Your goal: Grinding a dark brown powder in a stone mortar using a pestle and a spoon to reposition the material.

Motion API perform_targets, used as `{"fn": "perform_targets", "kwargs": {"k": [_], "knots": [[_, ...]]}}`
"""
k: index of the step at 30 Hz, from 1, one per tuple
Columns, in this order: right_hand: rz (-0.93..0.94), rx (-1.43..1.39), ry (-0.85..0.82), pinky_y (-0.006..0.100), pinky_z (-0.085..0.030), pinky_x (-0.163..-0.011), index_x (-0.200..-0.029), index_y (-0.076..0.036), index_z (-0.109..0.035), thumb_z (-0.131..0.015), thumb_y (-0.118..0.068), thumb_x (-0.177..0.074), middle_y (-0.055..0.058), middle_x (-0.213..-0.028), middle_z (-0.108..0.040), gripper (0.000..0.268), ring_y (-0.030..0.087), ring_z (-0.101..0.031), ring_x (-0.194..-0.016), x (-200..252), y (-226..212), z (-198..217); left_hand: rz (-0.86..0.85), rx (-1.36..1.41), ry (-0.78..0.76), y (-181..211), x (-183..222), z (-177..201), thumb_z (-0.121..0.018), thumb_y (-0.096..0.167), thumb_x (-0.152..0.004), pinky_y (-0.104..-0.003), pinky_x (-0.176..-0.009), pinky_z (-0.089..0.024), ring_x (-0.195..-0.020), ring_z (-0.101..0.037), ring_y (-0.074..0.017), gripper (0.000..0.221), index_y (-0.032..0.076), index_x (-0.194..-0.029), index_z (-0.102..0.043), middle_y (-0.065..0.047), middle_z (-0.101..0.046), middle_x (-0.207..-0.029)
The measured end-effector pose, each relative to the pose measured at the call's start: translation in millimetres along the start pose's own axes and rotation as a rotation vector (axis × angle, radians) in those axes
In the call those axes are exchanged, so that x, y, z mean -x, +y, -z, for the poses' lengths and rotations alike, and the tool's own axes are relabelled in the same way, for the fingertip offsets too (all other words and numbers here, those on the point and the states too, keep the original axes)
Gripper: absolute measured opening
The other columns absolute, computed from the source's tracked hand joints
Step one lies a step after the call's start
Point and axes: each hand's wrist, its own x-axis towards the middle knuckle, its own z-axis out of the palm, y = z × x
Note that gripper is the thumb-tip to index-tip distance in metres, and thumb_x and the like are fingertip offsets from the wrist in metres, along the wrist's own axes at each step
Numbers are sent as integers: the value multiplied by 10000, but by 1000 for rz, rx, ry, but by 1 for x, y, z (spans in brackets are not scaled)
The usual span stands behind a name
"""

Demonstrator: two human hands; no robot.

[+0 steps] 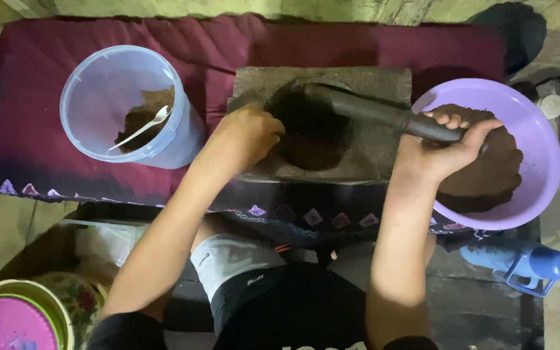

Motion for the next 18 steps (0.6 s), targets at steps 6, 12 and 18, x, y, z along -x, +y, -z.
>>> {"fn": "perform_targets", "kwargs": {"k": [6, 12, 18], "knots": [[37, 9, -71, 306, -450, -686, -567, -160, -494, -797, -437, -681, -8, -567, -510, 426, 159, -514, -557, -16, 0, 13, -137, -653, 11, 39, -24, -15, -658, 281, -887, -346, -664, -437, -870, -631, -199, 129, 311, -793, -741, 75, -713, -786], [19, -28, 24, 404, -563, -921, -561, -149, -493, -749, -445, -692, -18, -554, -495, 412, 149, -509, -545, 12, 1, -13, -87, -668, 5, 44, -20, 10, -625, 213, -908, -352, -597, -488, -750, -708, -211, 124, 311, -850, -674, 40, -726, -783], [21, 24, 15, 290, -478, -754, -584, -142, -488, -787, -475, -642, -19, -592, -470, 452, 135, -475, -571, 8, 2, -9, -30, -243, -84, 36, 20, 88, -670, 262, -901, -493, -654, -554, -999, -657, -339, 365, 229, -1252, -762, -54, -685, -1030]]}}
